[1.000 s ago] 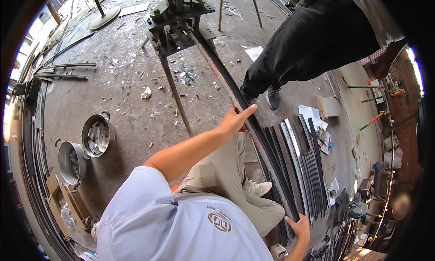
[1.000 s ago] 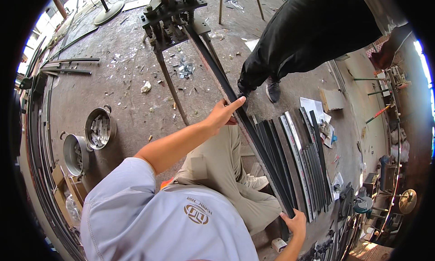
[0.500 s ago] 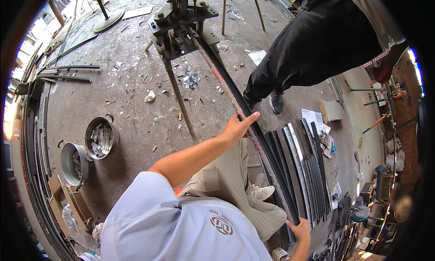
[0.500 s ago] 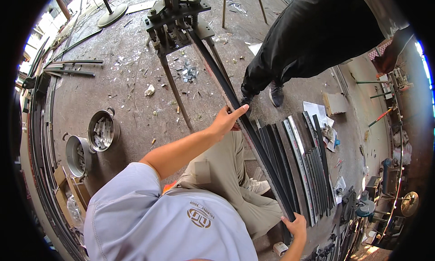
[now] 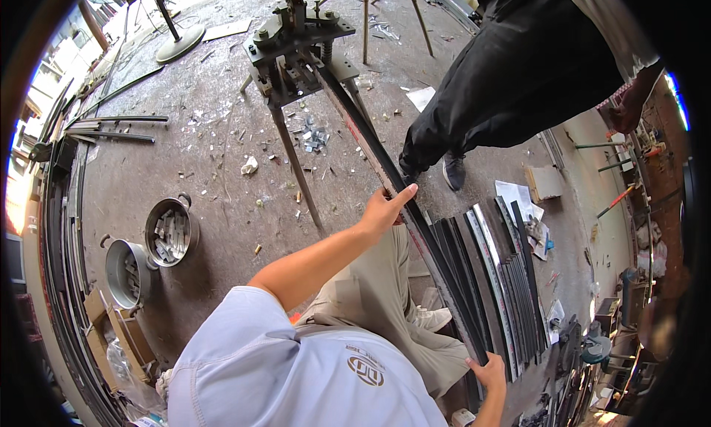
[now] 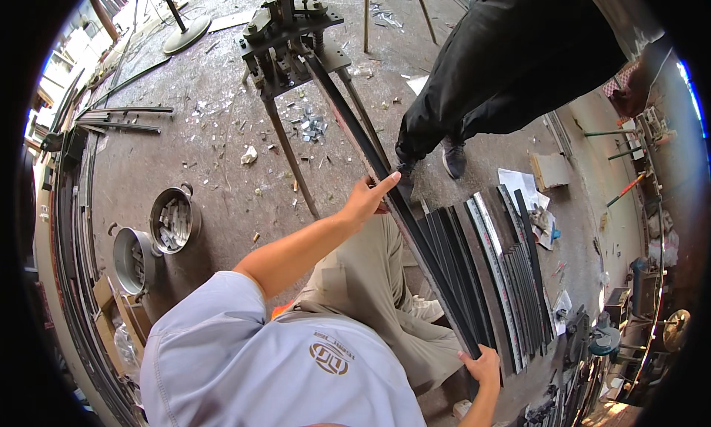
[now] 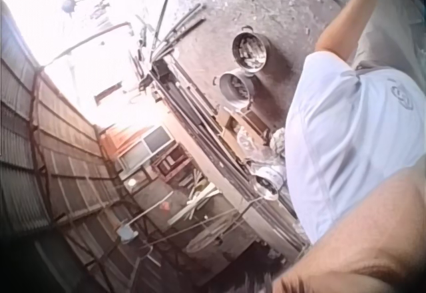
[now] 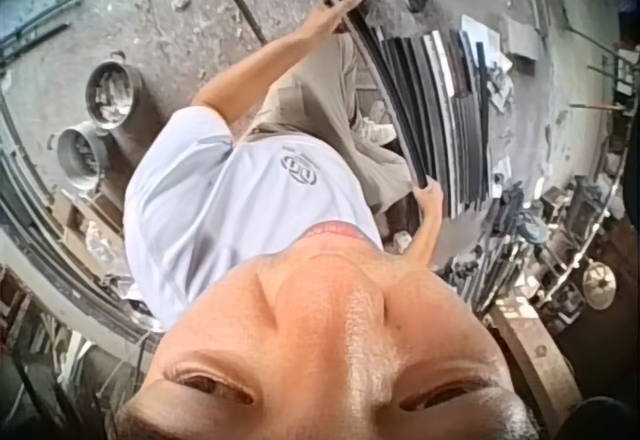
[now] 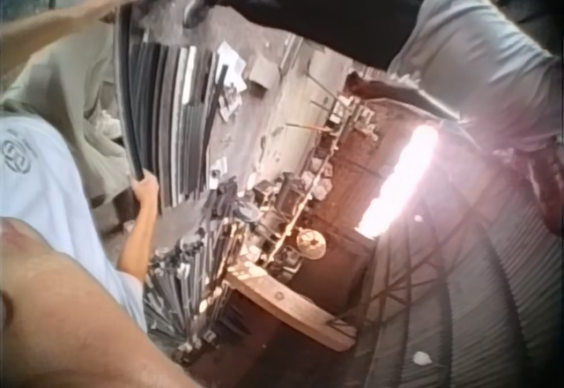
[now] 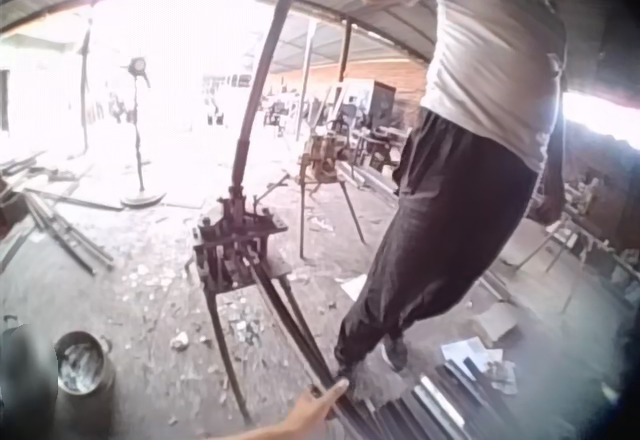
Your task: The person sits on the floor and repeatedly feeds long metal strips into a manual bending machine. A coworker operates the machine's lever to bend each strip, while the person positions and retrieves the pieces.
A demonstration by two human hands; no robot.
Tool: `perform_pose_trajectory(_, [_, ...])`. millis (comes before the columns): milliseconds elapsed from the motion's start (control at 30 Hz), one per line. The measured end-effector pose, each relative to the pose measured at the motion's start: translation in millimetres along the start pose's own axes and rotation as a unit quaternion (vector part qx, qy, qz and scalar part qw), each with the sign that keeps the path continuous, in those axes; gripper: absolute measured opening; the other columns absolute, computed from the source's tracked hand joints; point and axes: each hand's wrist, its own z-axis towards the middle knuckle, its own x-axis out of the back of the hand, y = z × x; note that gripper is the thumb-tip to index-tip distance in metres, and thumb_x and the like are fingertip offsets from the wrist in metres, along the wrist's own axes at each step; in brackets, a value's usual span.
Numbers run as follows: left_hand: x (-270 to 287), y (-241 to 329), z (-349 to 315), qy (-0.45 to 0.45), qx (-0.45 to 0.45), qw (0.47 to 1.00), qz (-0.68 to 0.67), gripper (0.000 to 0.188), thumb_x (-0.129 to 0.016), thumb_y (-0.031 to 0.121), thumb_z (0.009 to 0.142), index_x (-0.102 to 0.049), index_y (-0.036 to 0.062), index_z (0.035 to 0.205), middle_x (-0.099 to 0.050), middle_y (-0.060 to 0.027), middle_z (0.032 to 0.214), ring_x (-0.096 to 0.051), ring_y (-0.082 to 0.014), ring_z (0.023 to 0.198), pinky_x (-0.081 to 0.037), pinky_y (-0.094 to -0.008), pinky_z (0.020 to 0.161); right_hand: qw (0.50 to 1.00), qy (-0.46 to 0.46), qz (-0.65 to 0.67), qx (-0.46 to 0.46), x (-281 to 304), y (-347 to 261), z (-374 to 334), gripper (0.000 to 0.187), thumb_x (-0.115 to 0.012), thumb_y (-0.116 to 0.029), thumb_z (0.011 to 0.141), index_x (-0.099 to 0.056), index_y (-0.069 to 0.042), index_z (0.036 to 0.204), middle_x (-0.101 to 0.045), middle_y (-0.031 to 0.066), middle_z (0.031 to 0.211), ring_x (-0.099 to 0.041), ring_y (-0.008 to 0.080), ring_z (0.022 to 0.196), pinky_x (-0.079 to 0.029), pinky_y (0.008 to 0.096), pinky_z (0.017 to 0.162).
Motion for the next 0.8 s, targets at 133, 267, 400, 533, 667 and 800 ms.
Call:
perform_pose_trajectory(133, [-3.4,-2.4,6.7,0.014,-0.029,0.999,0.002,0.082,-0.073,0.067,0.089,-0.056,-0.0039,0.125,-0.063,-0.0088,0.098,-0.063,-0.0174,0.08,-0.057,-0.0348,0.075,0.989,-0.12,-0.009,-0.081,16.7,-6.9,25.1,0.091,-0.088,-0.06,0.071,-0.067,0.011,0.125,-0.064,0.0352,0.129,-0.061,0.0462,0.124,-0.048,0.0489,0.107])
perform_pose_trajectory(267, [10.0,-21.7,22.8,-0.025,-0.088,0.995,0.033,0.086,-0.052,0.074,0.098,-0.053,-0.0067,0.128,-0.065,-0.0157,0.102,-0.067,-0.0214,0.091,-0.056,-0.0365,0.084,0.999,0.016,-0.003,0.041,-9.8,18.9,56.5,0.064,-0.089,-0.052,0.07,-0.077,0.004,0.098,-0.073,0.03,0.091,-0.072,0.0447,0.094,-0.054,0.0504,0.085])
perform_pose_trajectory(400, [32.7,-67.1,18.1,-0.008,-0.175,0.922,0.346,0.065,-0.041,0.056,0.109,-0.053,-0.0032,0.133,-0.064,-0.0253,0.127,-0.061,-0.0409,0.12,-0.046,-0.0487,0.105,0.998,-0.046,-0.03,-0.023,0.7,-3.6,61.4,0.08,-0.087,-0.058,0.072,-0.072,0.008,0.114,-0.069,0.0322,0.119,-0.066,0.0439,0.114,-0.051,0.05,0.098])
perform_pose_trajectory(533, [36.1,-128.3,19.6,0.036,-0.357,0.796,0.487,0.061,-0.045,0.05,0.107,-0.051,0.0006,0.141,-0.053,-0.0249,0.144,-0.047,-0.0491,0.135,-0.037,-0.0549,0.114,0.998,0.042,-0.036,0.039,-22.4,9.5,52.6,0.07,-0.085,-0.057,0.073,-0.075,0.006,0.104,-0.073,0.0316,0.1,-0.069,0.0475,0.101,-0.055,0.052,0.09])
perform_pose_trajectory(667, [29.8,-116.0,25.3,-0.019,-0.299,0.81,0.504,0.067,-0.047,0.054,0.105,-0.048,0.002,0.147,-0.044,-0.0252,0.153,-0.039,-0.0496,0.142,-0.031,-0.0561,0.12,1.0,0.011,-0.021,0.005,-9.3,-12.9,49.4,0.075,-0.087,-0.056,0.068,-0.074,0.01,0.102,-0.072,0.0318,0.098,-0.069,0.0483,0.095,-0.054,0.0533,0.091])
perform_pose_trajectory(800, [23.8,-111.1,39.1,-0.074,-0.247,0.757,0.601,0.074,-0.049,0.06,0.103,-0.046,0.0024,0.148,-0.038,-0.0249,0.157,-0.034,-0.0493,0.146,-0.03,-0.0579,0.12,1.0,-0.03,-0.007,-0.002,-13.1,-10.6,47.2,0.076,-0.088,-0.056,0.069,-0.074,0.01,0.105,-0.072,0.0325,0.103,-0.068,0.0482,0.099,-0.053,0.0533,0.092])
